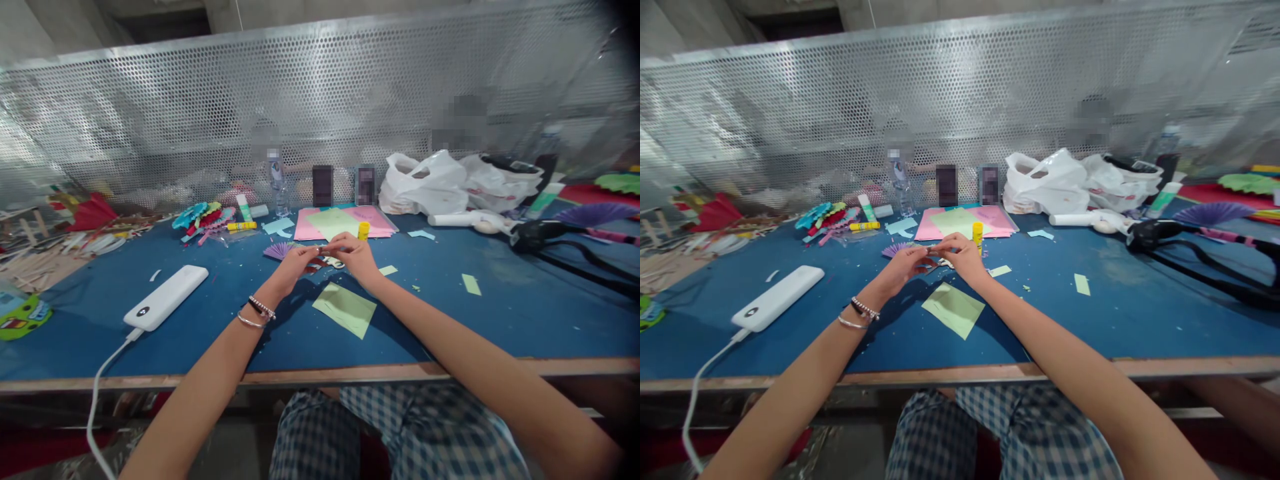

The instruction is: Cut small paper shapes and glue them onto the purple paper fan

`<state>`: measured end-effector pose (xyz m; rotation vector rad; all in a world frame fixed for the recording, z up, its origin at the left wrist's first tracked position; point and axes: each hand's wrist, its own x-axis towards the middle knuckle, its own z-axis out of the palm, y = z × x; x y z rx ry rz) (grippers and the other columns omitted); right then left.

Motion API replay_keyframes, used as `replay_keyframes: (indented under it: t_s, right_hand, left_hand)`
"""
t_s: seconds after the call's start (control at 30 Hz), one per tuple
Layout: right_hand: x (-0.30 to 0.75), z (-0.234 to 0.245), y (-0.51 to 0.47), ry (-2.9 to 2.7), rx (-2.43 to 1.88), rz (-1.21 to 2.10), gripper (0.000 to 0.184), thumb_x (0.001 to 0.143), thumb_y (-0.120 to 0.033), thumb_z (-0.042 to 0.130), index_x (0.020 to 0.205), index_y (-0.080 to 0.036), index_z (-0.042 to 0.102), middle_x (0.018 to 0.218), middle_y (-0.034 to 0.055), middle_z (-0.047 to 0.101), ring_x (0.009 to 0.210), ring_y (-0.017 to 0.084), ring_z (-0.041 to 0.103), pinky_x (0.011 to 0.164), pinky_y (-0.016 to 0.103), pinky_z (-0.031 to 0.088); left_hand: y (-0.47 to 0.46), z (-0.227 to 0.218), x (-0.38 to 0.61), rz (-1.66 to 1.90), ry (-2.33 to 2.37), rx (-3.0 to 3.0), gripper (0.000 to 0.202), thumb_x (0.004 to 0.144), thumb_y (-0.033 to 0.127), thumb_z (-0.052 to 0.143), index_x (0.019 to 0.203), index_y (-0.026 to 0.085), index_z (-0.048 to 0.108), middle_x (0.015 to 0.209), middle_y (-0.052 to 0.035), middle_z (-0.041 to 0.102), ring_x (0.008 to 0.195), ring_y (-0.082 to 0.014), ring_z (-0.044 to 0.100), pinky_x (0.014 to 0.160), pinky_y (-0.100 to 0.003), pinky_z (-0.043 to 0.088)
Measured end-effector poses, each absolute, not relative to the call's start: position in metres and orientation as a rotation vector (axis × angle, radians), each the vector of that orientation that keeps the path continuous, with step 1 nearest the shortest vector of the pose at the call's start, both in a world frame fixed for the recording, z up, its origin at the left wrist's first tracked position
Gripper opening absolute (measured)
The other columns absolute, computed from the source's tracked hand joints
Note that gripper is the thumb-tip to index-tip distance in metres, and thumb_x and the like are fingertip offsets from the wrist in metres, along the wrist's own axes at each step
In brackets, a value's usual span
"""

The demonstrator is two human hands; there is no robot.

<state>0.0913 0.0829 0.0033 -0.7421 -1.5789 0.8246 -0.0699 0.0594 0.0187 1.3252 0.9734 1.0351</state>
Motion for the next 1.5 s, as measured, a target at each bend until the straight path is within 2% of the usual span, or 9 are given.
replay_keyframes:
  t_s: [0.1, 0.27, 0.4, 0.5, 0.7, 1.03, 1.23, 1.5]
  right_hand:
    - [0.091, 0.005, 0.082, -1.598, -0.748, 0.803, 0.009, 0.066, -0.028, 0.068, 0.070, -0.021, 0.071, 0.077, 0.0030, 0.056, 0.067, 0.011, 0.051, 0.054, 0.024, 0.039]
    - [0.091, 0.006, 0.080, -1.636, -0.788, 0.758, 0.013, 0.066, -0.030, 0.068, 0.075, -0.021, 0.069, 0.080, 0.0025, 0.058, 0.068, 0.012, 0.052, 0.056, 0.024, 0.041]
    - [0.091, 0.005, 0.080, -1.636, -0.835, 0.803, 0.027, 0.066, -0.029, 0.068, 0.092, -0.021, 0.065, 0.079, 0.0013, 0.060, 0.067, 0.012, 0.052, 0.059, 0.024, 0.043]
    - [0.091, 0.004, 0.080, -1.693, -0.843, 0.800, 0.023, 0.068, -0.030, 0.066, 0.088, -0.020, 0.066, 0.081, 0.0022, 0.060, 0.068, 0.012, 0.053, 0.062, 0.025, 0.044]
    - [0.091, 0.005, 0.080, -1.716, -0.808, 0.802, 0.023, 0.069, -0.033, 0.066, 0.088, -0.021, 0.067, 0.083, 0.0027, 0.058, 0.072, 0.013, 0.054, 0.063, 0.025, 0.044]
    - [0.093, 0.003, 0.081, -1.713, -0.758, 0.787, 0.020, 0.069, -0.036, 0.065, 0.084, -0.022, 0.067, 0.084, 0.0022, 0.058, 0.073, 0.013, 0.054, 0.062, 0.025, 0.043]
    - [0.091, 0.004, 0.080, -1.560, -0.735, 0.926, 0.021, 0.064, -0.036, 0.069, 0.075, -0.019, 0.065, 0.082, 0.0026, 0.058, 0.073, 0.013, 0.054, 0.067, 0.027, 0.045]
    - [0.088, 0.012, 0.074, -1.393, -0.682, 1.124, 0.021, 0.061, -0.034, 0.071, 0.071, -0.018, 0.062, 0.074, -0.0001, 0.058, 0.069, 0.011, 0.054, 0.065, 0.026, 0.045]
  left_hand:
    - [0.059, 0.019, -0.071, 1.051, 1.012, 1.413, 0.029, 0.075, 0.037, 0.056, 0.093, 0.015, 0.066, 0.091, -0.0083, 0.066, 0.077, -0.0142, 0.061, 0.060, -0.022, 0.042]
    - [0.058, 0.022, -0.071, 1.090, 1.147, 1.737, 0.031, 0.077, 0.035, 0.052, 0.095, 0.014, 0.067, 0.075, -0.0042, 0.067, 0.069, -0.0152, 0.060, 0.061, -0.024, 0.044]
    - [0.057, 0.023, -0.071, 1.109, 1.152, 1.962, 0.029, 0.080, 0.032, 0.048, 0.094, 0.015, 0.067, 0.086, -0.0042, 0.068, 0.070, -0.0151, 0.061, 0.064, -0.025, 0.046]
    - [0.057, 0.022, -0.072, 1.146, 1.172, 2.099, 0.027, 0.082, 0.030, 0.047, 0.094, 0.015, 0.066, 0.094, -0.0062, 0.067, 0.076, -0.0157, 0.061, 0.065, -0.025, 0.047]
    - [0.059, 0.018, -0.073, 1.176, 1.196, 2.272, 0.025, 0.084, 0.028, 0.045, 0.090, 0.016, 0.065, 0.090, -0.0058, 0.066, 0.078, -0.0151, 0.059, 0.064, -0.024, 0.045]
    - [0.056, 0.022, -0.072, 1.122, 1.171, 2.208, 0.028, 0.083, 0.032, 0.043, 0.083, 0.014, 0.066, 0.081, -0.0048, 0.065, 0.072, -0.0146, 0.057, 0.064, -0.024, 0.042]
    - [0.058, 0.021, -0.070, 1.039, 1.070, 1.904, 0.034, 0.082, 0.035, 0.045, 0.101, 0.012, 0.062, 0.079, -0.0060, 0.066, 0.069, -0.0147, 0.057, 0.060, -0.024, 0.042]
    - [0.047, 0.031, -0.069, 1.023, 0.963, 1.782, 0.040, 0.075, 0.035, 0.057, 0.111, 0.017, 0.060, 0.102, -0.0076, 0.065, 0.082, -0.0155, 0.056, 0.065, -0.024, 0.041]
